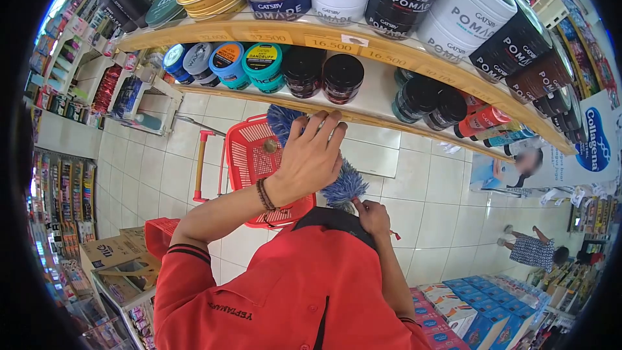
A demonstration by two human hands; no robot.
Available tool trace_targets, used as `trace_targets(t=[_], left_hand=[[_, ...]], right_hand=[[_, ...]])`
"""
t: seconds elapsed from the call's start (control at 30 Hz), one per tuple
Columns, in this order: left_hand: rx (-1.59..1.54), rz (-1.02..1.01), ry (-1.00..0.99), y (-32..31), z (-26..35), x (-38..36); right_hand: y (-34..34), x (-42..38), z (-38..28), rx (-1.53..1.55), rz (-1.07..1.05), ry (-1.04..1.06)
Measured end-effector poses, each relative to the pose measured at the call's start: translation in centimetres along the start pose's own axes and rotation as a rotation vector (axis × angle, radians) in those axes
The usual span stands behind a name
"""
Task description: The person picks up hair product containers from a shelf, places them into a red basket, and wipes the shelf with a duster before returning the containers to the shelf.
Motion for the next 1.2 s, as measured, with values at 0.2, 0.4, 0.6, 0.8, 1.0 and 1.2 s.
trace_targets(t=[0.2, 0.4, 0.6, 0.8, 1.0, 1.2], left_hand=[[0.09, -0.058, 0.069, 0.2, 0.5, 0.2], [0.003, -0.057, 0.108, 1.4, 0.5, -1.0], [0.061, -0.011, 0.293, 4.0, -3.7, -1.8], [0.054, -0.026, 0.273, 4.4, -4.0, -2.4], [-0.037, 0.1, 0.278, 5.5, -6.3, -4.7], [0.026, 0.142, 0.315, 7.1, -7.9, -5.1]], right_hand=[[0.1, -0.1, 0.2, 0.024, -0.002, -0.017], [0.1, 0.2, 0.6, 0.029, -0.017, -0.027], [-0.1, 0.4, 0.6, 0.052, -0.037, -0.031], [-0.5, 1.0, 0.0, 0.083, 0.023, 0.061], [-0.8, 0.7, 0.5, 0.054, 0.039, 0.009], [-0.9, 0.5, 0.2, -0.003, 0.025, 0.0]])
Point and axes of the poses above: each hand's wrist, its own x-axis towards the middle knuckle, its own y-axis out of the back of the hand, z = x × y, the point moved 8 cm from there along x, towards the middle knuckle, and after that the axes turned 14 degrees about -x, right-handed, at the moved point
